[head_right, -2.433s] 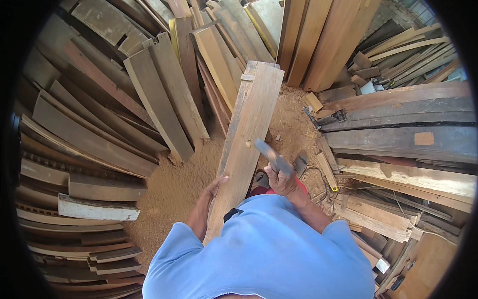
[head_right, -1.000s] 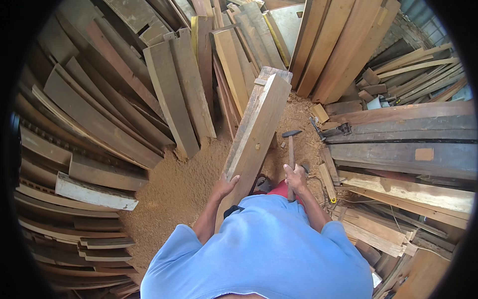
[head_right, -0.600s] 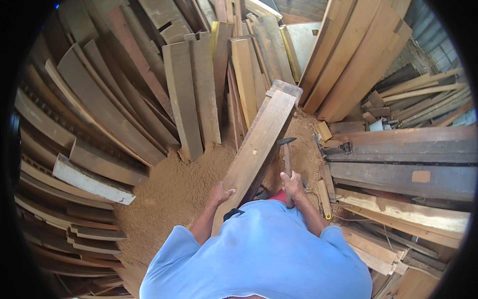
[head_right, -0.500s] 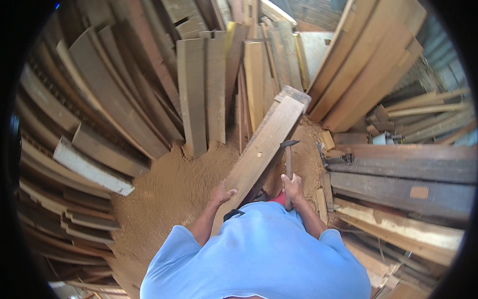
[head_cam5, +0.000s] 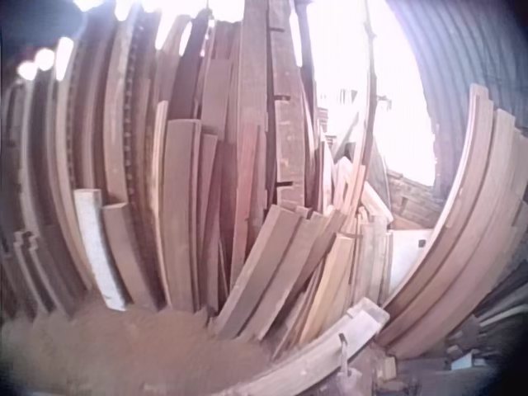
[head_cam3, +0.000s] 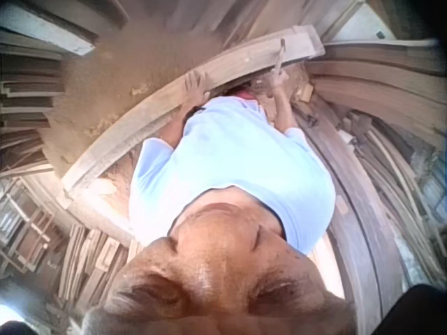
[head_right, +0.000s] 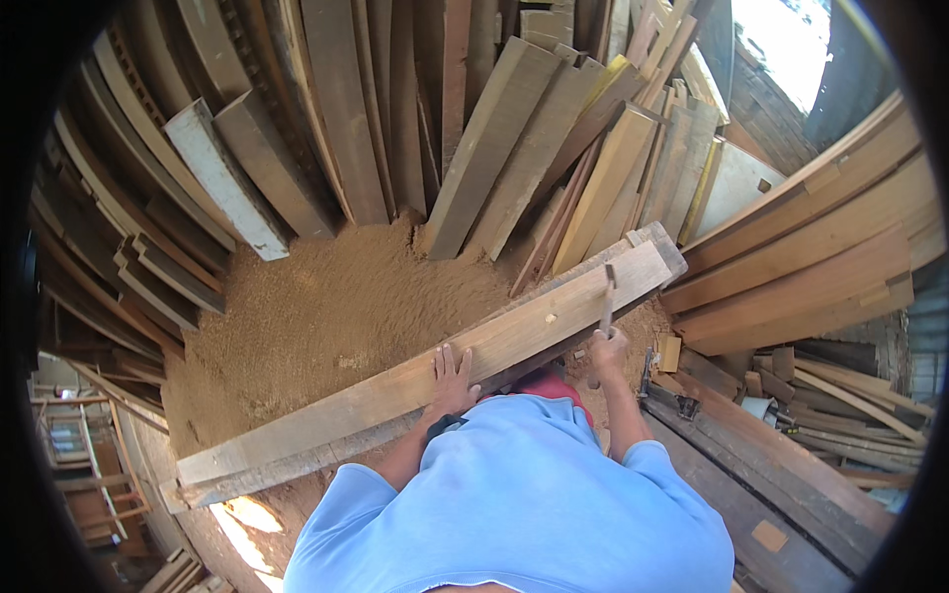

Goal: The person hammers a wooden peg into a large beam, uses a handsaw to cut the end of the peg, and then uses a power sander on the surface of the wood.

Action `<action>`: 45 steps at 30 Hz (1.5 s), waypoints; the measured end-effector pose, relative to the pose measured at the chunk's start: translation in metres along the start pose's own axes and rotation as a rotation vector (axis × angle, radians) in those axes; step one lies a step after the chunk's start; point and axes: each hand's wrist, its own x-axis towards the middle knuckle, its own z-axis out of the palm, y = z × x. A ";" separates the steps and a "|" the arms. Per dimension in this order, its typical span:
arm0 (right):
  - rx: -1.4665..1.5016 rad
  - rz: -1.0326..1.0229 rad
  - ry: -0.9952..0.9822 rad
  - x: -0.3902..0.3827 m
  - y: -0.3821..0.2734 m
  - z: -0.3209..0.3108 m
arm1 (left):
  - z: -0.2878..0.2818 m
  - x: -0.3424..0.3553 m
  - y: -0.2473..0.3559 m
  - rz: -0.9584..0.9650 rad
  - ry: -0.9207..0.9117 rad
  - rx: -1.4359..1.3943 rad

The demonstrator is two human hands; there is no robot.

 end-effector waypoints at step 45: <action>-0.252 0.252 -0.393 0.060 0.083 -0.068 | -0.010 0.008 -0.010 -0.411 0.281 -0.354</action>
